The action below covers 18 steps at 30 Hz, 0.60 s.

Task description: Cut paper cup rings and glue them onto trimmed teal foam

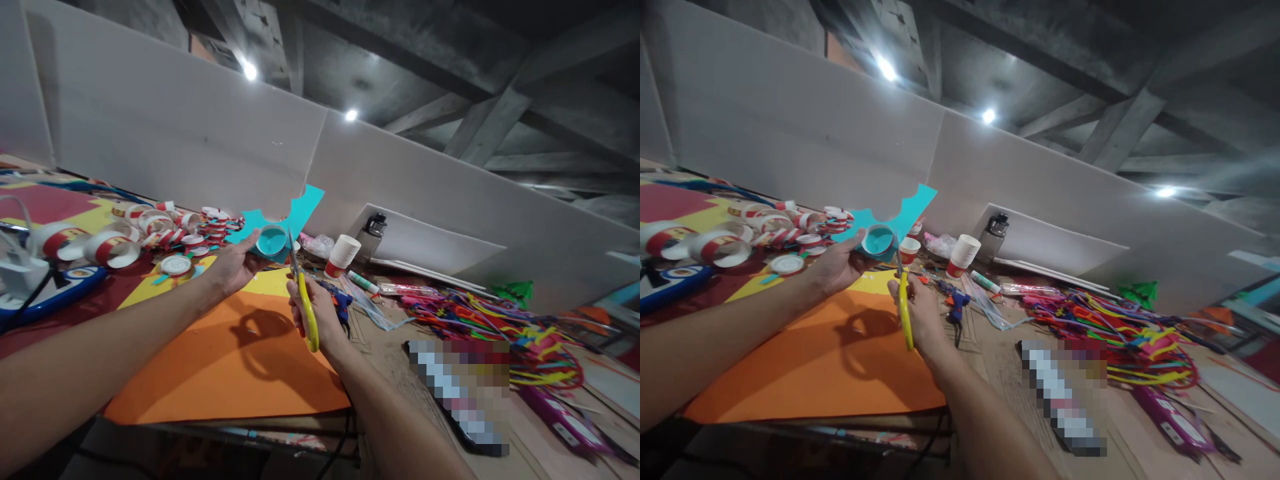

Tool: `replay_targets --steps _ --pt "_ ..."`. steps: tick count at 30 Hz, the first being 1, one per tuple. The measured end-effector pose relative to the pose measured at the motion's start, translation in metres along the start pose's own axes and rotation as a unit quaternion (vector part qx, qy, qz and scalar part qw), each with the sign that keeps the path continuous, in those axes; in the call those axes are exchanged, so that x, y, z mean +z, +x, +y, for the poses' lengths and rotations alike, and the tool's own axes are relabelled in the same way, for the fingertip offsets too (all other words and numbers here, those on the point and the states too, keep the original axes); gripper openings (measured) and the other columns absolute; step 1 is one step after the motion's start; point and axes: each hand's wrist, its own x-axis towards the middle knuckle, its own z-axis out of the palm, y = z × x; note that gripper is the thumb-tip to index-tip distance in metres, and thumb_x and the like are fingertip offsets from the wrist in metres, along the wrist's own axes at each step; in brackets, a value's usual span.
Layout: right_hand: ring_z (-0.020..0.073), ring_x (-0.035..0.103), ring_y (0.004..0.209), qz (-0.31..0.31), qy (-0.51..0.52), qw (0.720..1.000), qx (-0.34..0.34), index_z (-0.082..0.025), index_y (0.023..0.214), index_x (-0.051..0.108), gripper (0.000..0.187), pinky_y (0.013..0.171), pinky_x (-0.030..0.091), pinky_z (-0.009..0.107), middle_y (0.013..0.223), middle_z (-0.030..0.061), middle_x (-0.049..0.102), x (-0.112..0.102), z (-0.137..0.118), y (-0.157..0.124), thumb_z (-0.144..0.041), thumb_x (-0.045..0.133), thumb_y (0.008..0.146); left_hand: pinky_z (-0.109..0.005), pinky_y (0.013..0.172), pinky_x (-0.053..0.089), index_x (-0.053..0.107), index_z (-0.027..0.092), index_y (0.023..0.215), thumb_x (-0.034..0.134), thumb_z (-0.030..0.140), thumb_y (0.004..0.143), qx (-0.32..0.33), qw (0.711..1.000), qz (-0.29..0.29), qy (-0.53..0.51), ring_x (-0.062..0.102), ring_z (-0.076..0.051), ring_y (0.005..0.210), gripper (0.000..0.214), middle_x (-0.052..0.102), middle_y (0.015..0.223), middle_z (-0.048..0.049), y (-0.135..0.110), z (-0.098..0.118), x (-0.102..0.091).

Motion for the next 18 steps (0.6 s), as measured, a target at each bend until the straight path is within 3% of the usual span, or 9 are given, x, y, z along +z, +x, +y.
replay_targets --steps 13,18 --pt "0.0061 0.043 0.039 0.022 0.026 0.998 0.049 -0.021 0.110 0.057 0.049 0.031 0.039 0.017 0.062 -0.0065 0.047 0.0042 -0.0020 -0.0022 -0.060 0.058 0.080 -0.030 0.069 0.061 0.064 0.012 0.093 0.057 0.021 0.089 -0.004 1.000 0.000 0.009 0.070 -0.016 0.075 0.012 0.074 0.089 -0.0064 0.0010 0.0012 -0.0015" --pt "0.0063 0.042 0.037 0.023 0.029 0.997 0.062 -0.022 0.110 0.056 0.049 0.030 0.037 0.018 0.061 -0.0069 0.046 0.0067 -0.0005 -0.0029 -0.060 0.056 0.081 -0.030 0.070 0.061 0.064 0.014 0.097 0.060 0.025 0.088 -0.013 0.999 0.031 -0.009 0.070 -0.015 0.071 0.015 0.074 0.084 -0.0054 -0.0011 0.0010 0.0024"
